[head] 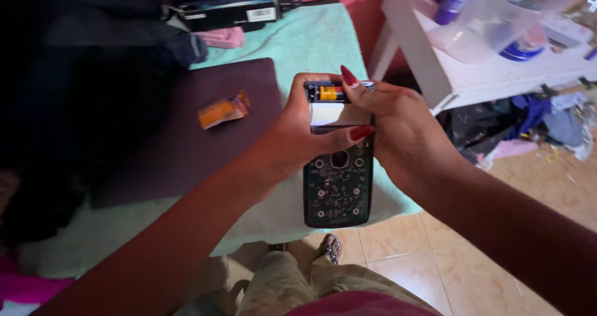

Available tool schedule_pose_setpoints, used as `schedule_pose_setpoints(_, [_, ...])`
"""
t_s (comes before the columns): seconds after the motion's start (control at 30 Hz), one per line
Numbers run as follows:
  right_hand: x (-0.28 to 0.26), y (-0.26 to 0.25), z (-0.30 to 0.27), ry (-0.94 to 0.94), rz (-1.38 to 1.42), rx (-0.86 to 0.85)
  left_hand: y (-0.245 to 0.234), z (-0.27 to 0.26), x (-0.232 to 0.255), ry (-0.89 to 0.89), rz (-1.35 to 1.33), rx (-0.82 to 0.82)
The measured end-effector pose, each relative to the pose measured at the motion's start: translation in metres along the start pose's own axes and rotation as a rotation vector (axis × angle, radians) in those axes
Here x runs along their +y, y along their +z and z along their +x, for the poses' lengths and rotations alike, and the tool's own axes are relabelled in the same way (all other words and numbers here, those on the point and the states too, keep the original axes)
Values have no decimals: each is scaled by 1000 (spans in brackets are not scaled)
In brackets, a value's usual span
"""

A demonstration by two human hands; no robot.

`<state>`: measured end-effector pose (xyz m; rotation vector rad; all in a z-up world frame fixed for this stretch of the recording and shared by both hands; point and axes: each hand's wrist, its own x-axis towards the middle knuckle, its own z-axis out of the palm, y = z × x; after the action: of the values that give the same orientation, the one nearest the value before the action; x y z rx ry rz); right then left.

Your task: The person removes a battery from its packaging and inserts it into the battery compartment of a Casio calculator. They then close the compartment, test the calculator by pressing buttons, and place the calculator into its original box.

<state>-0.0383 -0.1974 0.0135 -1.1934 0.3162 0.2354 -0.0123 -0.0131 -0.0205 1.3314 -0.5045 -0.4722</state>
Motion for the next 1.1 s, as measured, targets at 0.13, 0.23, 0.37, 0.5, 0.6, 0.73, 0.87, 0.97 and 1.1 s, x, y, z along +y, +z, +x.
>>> schedule_pose_setpoints(0.13, [11, 13, 18, -7, -1, -253, -21, -21, 14, -203, -43, 161])
schedule_pose_setpoints(0.23, [12, 28, 29, -1, 32, -389, -38, -40, 21, -281, -247, 239])
schedule_pose_setpoints(0.37, [7, 67, 42, 68, -8, -416, -68, -56, 19, -216, -514, 238])
schedule_pose_setpoints(0.5, [12, 102, 60, 94, -20, -403, -105, -70, 19, -252, -507, 289])
schedule_pose_setpoints(0.6, [23, 115, 77, -46, -257, -419, -129, -80, 23, -254, -554, 289])
schedule_pose_setpoints(0.73, [31, 115, 99, -46, -212, -343, -156, -87, 31, -297, -570, 360])
schedule_pose_setpoints(0.87, [16, 102, 122, -147, -284, -400, -178, -89, 36, -274, -629, 344])
schedule_pose_setpoints(0.97, [3, 110, 152, -262, -561, -273, -194, -84, 38, -272, -678, 305])
schedule_pose_setpoints(1.1, [-11, 136, 199, -444, -1029, -97, -211, -69, 40, -210, -711, 217])
